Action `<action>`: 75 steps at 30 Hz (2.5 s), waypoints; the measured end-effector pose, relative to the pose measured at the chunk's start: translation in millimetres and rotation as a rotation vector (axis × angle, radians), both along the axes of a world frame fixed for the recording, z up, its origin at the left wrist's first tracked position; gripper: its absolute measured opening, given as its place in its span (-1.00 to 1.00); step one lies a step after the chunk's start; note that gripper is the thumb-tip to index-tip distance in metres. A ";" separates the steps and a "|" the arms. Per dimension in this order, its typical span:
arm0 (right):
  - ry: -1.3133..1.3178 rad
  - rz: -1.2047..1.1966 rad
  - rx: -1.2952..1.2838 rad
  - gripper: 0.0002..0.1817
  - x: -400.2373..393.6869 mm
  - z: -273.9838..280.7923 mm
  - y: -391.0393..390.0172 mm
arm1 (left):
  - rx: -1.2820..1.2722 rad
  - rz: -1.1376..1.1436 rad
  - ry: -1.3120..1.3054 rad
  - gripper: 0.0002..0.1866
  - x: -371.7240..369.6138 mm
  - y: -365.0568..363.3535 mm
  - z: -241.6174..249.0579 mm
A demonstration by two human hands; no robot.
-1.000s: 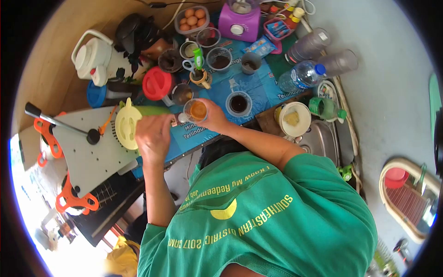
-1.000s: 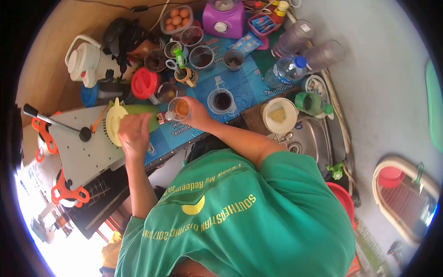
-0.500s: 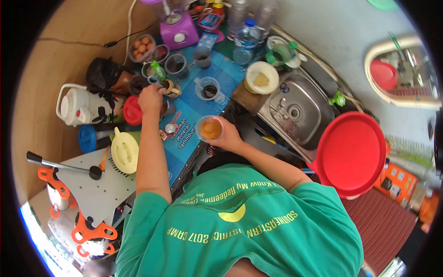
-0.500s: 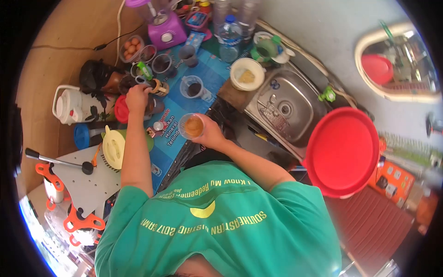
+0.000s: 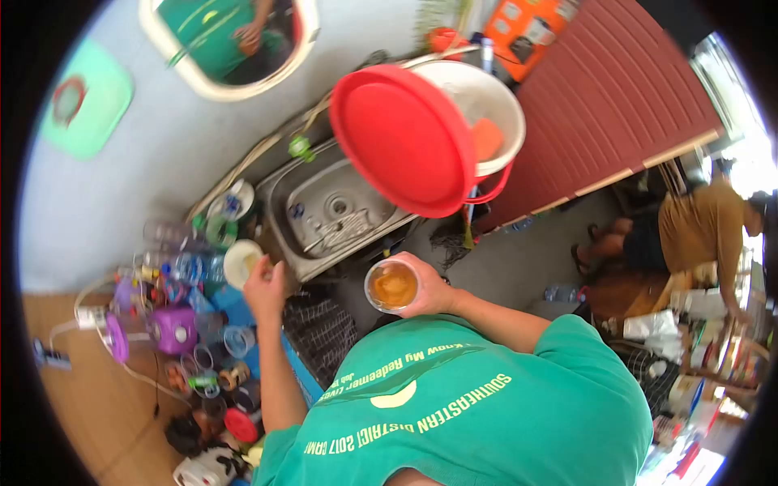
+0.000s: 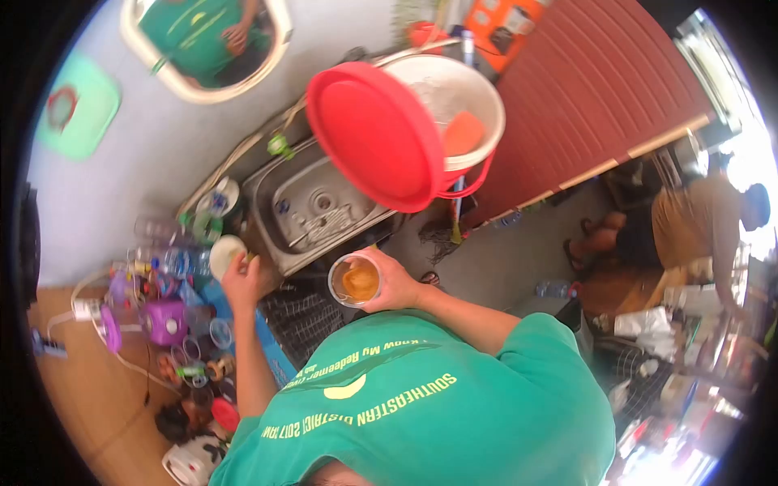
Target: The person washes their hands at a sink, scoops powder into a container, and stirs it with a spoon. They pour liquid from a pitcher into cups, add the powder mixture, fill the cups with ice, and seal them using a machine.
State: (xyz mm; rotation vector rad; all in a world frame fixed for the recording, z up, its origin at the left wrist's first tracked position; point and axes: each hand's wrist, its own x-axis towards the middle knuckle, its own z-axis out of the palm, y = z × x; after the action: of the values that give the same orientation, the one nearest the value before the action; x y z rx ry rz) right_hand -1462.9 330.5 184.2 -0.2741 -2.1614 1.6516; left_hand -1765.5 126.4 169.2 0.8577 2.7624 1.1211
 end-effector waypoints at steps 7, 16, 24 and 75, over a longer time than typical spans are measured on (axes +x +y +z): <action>-0.003 -0.346 -0.004 -0.12 137.0 32.5 83.1 | 0.265 -0.527 0.816 -0.28 71.3 318.5 135.9; 0.078 -0.817 -0.053 -0.15 248.5 13.6 115.2 | -0.503 -0.975 0.781 -0.62 68.6 440.3 199.6; 0.093 -1.311 -0.207 -0.16 282.0 17.0 81.9 | -0.536 -1.080 0.810 -0.77 170.7 497.8 199.2; 0.385 -1.260 -0.311 -0.03 96.3 108.1 79.8 | -1.012 -0.987 1.113 -0.79 18.1 616.4 14.0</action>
State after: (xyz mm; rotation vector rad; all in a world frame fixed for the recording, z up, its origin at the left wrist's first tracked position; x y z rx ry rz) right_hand -1366.6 410.3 292.3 -1.0357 -0.9750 1.0820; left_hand -1747.4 742.8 183.2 2.4946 2.0895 -1.0728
